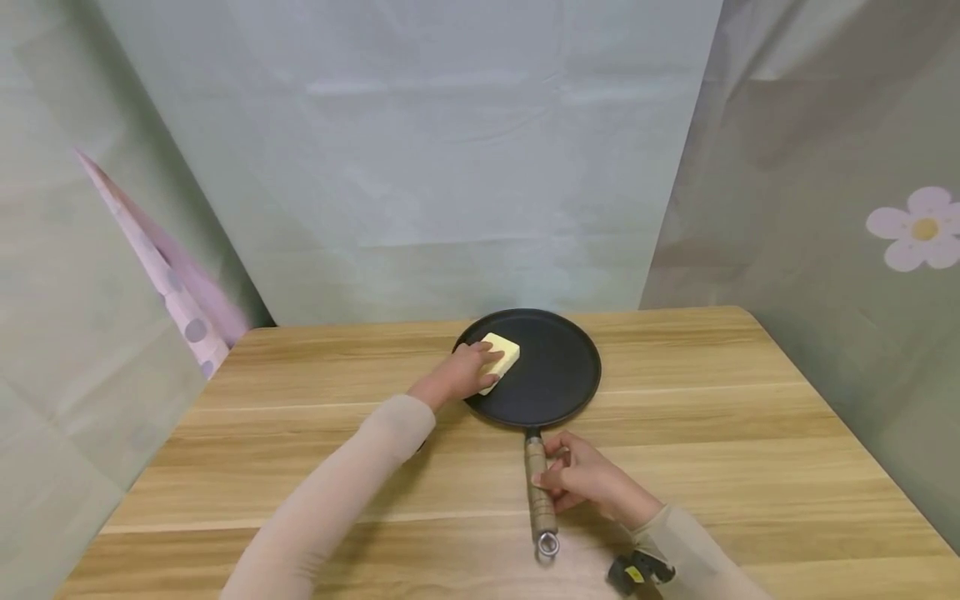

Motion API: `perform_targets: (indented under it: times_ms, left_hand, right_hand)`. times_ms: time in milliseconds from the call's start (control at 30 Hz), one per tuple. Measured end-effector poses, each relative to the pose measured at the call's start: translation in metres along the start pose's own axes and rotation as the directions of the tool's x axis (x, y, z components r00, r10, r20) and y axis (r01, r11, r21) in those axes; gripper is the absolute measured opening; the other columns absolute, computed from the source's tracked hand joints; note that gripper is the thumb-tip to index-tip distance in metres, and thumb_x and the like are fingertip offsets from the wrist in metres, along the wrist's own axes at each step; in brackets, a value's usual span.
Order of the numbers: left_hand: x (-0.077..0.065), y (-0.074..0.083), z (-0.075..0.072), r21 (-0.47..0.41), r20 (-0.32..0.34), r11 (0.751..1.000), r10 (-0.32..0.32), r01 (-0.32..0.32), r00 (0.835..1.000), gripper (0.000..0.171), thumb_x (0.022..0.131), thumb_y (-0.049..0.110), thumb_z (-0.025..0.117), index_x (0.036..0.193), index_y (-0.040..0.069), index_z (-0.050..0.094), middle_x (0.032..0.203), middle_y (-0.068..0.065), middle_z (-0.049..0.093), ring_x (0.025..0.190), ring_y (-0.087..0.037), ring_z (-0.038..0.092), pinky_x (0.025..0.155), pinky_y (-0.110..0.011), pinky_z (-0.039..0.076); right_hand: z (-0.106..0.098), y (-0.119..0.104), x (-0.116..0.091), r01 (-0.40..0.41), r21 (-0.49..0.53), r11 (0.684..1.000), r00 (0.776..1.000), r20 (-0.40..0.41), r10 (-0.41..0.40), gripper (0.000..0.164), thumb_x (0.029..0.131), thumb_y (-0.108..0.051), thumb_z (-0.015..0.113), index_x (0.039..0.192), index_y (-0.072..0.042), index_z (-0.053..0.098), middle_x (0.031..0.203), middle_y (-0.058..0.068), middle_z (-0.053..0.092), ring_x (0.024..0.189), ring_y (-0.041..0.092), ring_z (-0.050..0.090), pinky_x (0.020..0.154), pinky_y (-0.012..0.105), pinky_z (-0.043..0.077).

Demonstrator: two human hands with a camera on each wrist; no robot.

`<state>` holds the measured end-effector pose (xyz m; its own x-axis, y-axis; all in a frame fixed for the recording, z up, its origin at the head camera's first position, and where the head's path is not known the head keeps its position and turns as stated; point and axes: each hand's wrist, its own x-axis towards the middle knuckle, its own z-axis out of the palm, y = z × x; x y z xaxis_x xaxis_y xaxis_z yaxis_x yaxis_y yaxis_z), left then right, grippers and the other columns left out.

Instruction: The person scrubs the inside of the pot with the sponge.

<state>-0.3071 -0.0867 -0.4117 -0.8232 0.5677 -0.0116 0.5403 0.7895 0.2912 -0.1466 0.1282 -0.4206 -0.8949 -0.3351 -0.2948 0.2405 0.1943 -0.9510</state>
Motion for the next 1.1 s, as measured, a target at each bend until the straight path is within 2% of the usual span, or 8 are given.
perform_targets:
  times_ms: [167, 400, 667, 900, 1100]
  left_hand:
    - [-0.007, 0.01, 0.003, 0.006, -0.022, 1.0, -0.02, 0.02, 1.0, 0.05, 0.096, 0.024, 0.06, 0.142, 0.008, 0.048, 0.147, -0.021, 0.04, 0.125, -0.049, 0.042, 0.106, -0.049, 0.035]
    - [-0.017, 0.024, 0.007, 0.009, -0.037, 1.0, -0.021, 0.021, 0.999, 0.049, 0.094, 0.024, 0.062, 0.14, 0.008, 0.051, 0.145, -0.021, 0.042, 0.121, -0.048, 0.045, 0.107, -0.051, 0.032]
    - [-0.026, 0.041, 0.013, 0.016, -0.053, 1.0, -0.013, 0.014, 0.999, 0.049, 0.093, 0.024, 0.065, 0.138, 0.007, 0.053, 0.143, -0.021, 0.044, 0.111, -0.043, 0.05, 0.095, -0.051, 0.044]
    - [-0.027, 0.05, 0.016, 0.021, -0.061, 1.0, -0.008, 0.01, 0.998, 0.049, 0.092, 0.024, 0.065, 0.137, 0.008, 0.054, 0.143, -0.02, 0.045, 0.112, -0.044, 0.049, 0.091, -0.053, 0.045]
    - [-0.026, 0.058, 0.015, 0.026, -0.042, 1.0, 0.007, -0.006, 0.999, 0.049, 0.092, 0.025, 0.065, 0.138, 0.01, 0.054, 0.144, -0.019, 0.044, 0.114, -0.044, 0.049, 0.093, -0.054, 0.045]
  right_hand:
    - [0.0, 0.001, 0.001, 0.0, 0.008, 1.0, 1.0, 0.002, 0.0, 0.043, 0.08, 0.0, 0.066, 0.114, 0.008, 0.041, 0.08, 0.012, 0.055, 0.063, 0.018, 0.059, 0.058, 0.037, 0.056]
    - [0.001, 0.0, 0.002, 0.0, 0.018, 1.0, 1.0, -0.001, 0.0, 0.043, 0.079, 0.001, 0.066, 0.113, 0.008, 0.04, 0.081, 0.013, 0.054, 0.063, 0.018, 0.058, 0.058, 0.037, 0.056]
    - [0.001, 0.001, 0.002, -0.006, 0.006, 1.0, 1.0, -0.001, 0.006, 0.043, 0.079, 0.0, 0.066, 0.113, 0.007, 0.041, 0.082, 0.012, 0.054, 0.064, 0.019, 0.059, 0.059, 0.038, 0.056]
    - [0.0, 0.002, 0.003, -0.007, 0.006, 1.0, 1.0, -0.001, 0.007, 0.042, 0.079, 0.0, 0.066, 0.113, 0.006, 0.041, 0.082, 0.012, 0.052, 0.063, 0.019, 0.058, 0.058, 0.039, 0.056]
    - [0.0, 0.002, 0.004, -0.016, -0.006, 1.0, 1.0, -0.004, 0.016, 0.042, 0.08, 0.0, 0.067, 0.113, 0.005, 0.041, 0.082, 0.012, 0.052, 0.064, 0.02, 0.058, 0.059, 0.039, 0.056]
